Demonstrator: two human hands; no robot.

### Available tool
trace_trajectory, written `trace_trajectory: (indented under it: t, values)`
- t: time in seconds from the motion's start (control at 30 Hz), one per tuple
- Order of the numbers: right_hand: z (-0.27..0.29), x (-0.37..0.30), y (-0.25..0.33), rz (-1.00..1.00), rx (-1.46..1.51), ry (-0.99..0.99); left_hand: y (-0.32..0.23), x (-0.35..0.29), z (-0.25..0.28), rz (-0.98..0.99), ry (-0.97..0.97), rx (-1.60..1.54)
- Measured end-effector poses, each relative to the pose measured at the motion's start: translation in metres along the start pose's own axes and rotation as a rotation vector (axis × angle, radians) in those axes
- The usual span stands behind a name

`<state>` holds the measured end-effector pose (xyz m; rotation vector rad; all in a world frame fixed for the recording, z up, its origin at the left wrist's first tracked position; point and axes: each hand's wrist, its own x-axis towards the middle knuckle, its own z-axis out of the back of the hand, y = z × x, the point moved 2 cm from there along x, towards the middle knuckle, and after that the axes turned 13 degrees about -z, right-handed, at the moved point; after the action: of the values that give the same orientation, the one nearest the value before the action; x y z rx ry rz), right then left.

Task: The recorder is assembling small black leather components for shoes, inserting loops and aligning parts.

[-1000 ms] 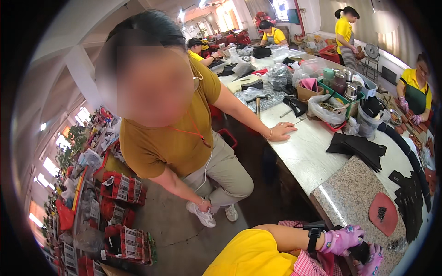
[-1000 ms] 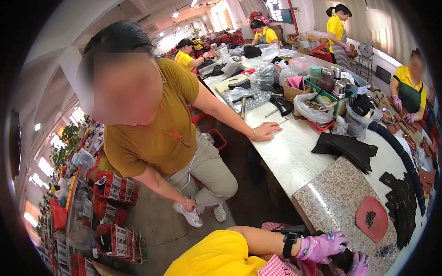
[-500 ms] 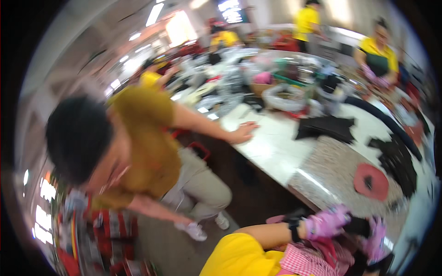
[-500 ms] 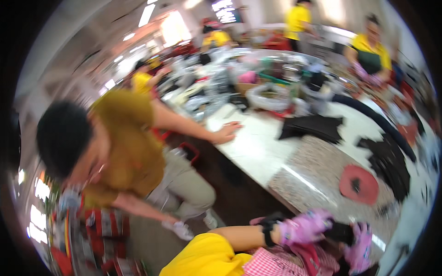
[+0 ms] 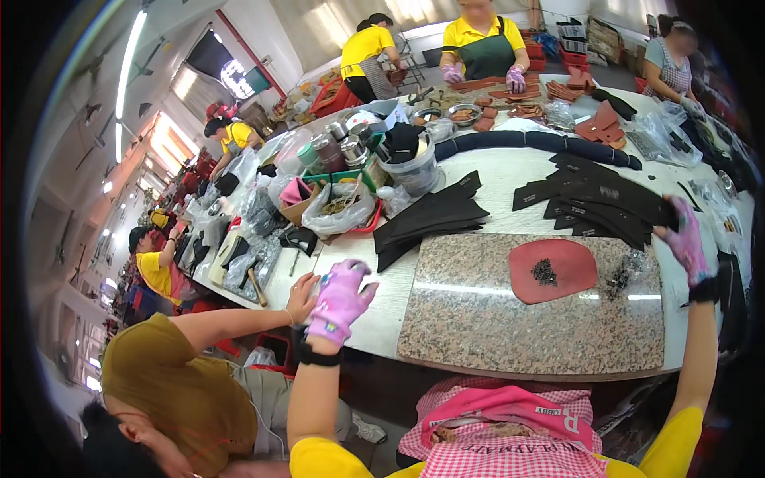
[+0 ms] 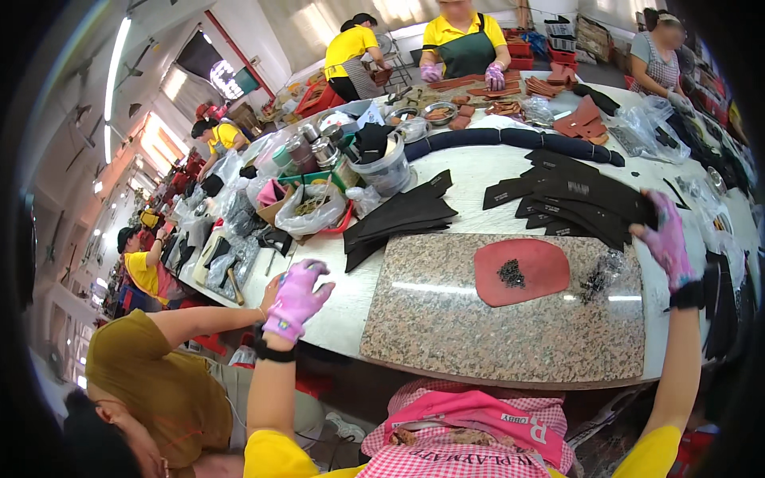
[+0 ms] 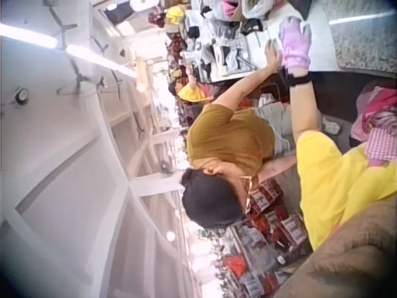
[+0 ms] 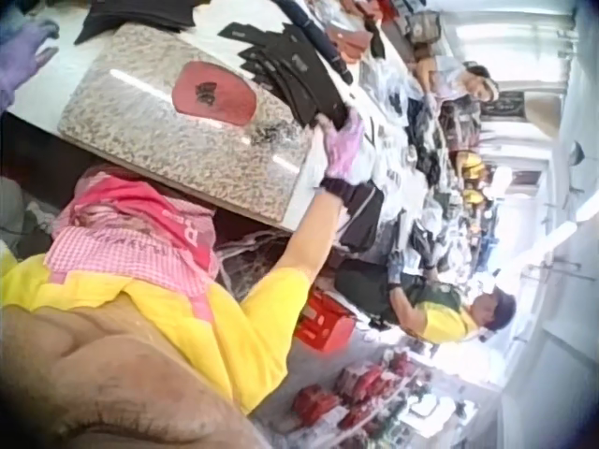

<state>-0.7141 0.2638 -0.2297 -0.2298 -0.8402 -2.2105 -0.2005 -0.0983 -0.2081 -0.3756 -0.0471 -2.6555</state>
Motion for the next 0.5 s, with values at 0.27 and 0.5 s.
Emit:
trace_trajectory:
  t: [0.27, 0.5]
  values:
    - [-0.071, 0.031, -0.006, -0.006, -0.046, 0.040, 0.058, 0.131, -0.110, 0.132, 0.136, -0.114]
    - [-0.024, -0.061, -0.006, -0.144, 0.005, 0.069, 0.059, 0.154, -0.148, -0.014, 0.159, -0.097]
